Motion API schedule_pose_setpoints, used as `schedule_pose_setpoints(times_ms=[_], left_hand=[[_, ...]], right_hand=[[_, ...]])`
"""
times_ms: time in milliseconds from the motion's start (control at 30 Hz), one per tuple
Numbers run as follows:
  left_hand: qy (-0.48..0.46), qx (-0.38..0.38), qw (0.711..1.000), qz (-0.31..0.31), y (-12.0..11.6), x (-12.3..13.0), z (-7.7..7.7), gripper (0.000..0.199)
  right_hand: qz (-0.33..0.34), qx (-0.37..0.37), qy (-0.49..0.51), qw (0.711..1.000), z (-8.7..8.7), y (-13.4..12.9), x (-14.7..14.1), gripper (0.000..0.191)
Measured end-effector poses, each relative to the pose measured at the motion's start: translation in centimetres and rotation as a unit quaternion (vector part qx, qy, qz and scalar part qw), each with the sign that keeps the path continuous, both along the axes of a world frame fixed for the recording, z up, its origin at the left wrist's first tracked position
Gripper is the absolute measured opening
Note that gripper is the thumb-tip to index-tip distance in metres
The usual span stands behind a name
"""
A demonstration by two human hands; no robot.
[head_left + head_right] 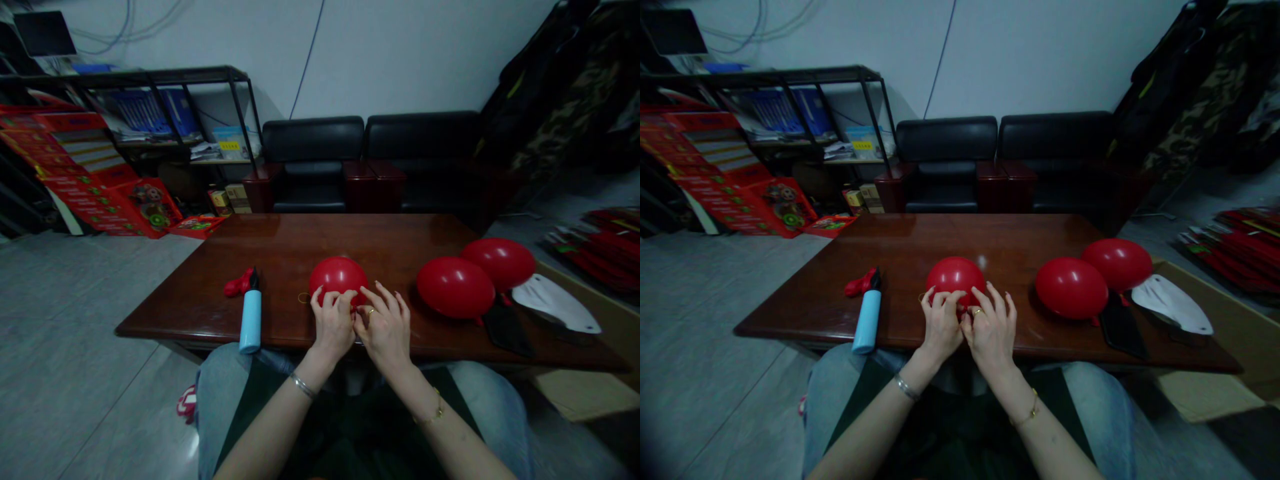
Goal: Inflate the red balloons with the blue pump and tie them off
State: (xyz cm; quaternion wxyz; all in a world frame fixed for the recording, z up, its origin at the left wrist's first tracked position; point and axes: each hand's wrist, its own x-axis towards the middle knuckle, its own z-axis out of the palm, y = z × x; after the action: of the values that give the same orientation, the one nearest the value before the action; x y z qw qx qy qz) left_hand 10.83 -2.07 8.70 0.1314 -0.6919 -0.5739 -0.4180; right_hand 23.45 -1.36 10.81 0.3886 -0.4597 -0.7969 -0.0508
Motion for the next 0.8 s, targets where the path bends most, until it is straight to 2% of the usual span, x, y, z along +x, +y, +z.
schedule_pose_setpoints(times_ms=[200, 333, 500, 667, 800], left_hand=[[-0.019, 0.025, 0.999, -0.015, -0.2, -0.1, -0.1, 0.045], [-0.020, 0.029, 0.999, -0.011, -0.2, -0.6, -0.2, 0.042], [0.004, 0.014, 1.000, 0.004, -0.1, -0.7, -0.1, 0.047], [0.018, 0.012, 1.000, 0.000, 0.0, -0.3, 0.1, 0.045], [0.012, 0.014, 1.000, 0.017, 0.0, -0.4, 0.1, 0.044]], right_hand=[[-0.023, 0.014, 0.019, 0.999, -0.8, 0.5, 0.2, 0.014], [-0.003, 0.015, 0.027, 1.000, -1.1, 0.7, 0.5, 0.015], [0.009, 0.051, -0.002, 0.999, -0.6, 0.1, 0.7, 0.021], [0.021, 0.051, -0.022, 0.998, 0.0, -0.1, 0.3, 0.014], [0.018, 0.057, -0.001, 0.998, -0.2, -0.1, 0.1, 0.014]])
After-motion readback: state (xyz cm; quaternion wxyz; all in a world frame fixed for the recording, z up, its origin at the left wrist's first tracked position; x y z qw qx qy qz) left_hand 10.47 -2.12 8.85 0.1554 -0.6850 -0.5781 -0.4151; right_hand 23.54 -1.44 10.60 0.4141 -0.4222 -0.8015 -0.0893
